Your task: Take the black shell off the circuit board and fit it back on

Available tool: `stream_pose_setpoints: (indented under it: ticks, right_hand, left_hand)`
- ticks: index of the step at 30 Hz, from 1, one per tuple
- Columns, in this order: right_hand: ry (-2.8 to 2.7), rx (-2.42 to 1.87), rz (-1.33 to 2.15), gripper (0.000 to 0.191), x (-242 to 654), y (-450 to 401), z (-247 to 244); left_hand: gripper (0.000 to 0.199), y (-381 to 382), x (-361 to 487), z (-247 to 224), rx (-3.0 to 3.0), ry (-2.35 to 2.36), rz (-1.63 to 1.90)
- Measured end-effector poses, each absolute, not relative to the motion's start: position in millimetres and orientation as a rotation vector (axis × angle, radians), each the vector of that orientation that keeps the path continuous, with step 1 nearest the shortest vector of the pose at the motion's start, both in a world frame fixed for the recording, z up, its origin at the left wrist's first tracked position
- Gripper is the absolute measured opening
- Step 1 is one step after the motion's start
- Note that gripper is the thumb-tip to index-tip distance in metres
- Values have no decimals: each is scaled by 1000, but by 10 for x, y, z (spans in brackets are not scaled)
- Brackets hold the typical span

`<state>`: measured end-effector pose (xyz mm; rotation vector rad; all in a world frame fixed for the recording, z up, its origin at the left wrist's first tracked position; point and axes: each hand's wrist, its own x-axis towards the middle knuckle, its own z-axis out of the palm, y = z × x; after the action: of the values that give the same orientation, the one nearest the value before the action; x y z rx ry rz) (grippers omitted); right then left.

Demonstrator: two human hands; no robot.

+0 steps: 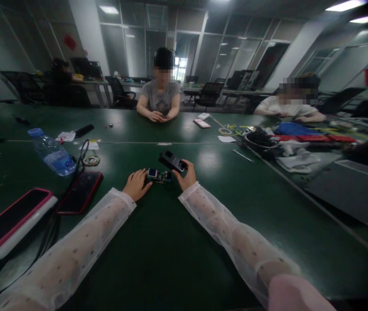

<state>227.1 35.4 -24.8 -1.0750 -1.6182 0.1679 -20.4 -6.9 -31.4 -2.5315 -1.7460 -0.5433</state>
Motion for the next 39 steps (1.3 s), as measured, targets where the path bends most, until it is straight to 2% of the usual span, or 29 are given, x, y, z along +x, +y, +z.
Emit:
stream_pose_setpoints:
  ticks: [15,25,39]
  right_hand:
    - [-1602,-1336,367,50,2360,589,-486]
    - [-1667,-1311,241,60,2379,611,-520]
    - [-1683,-1323,306,49,2382,622,-503]
  left_hand:
    - [60,-45,-210,-327,-2533,-1760,-538]
    - [57,-54,-201,-306,-2547,-1769,-548]
    - [56,-44,-210,-324,-2544,-1770,-559]
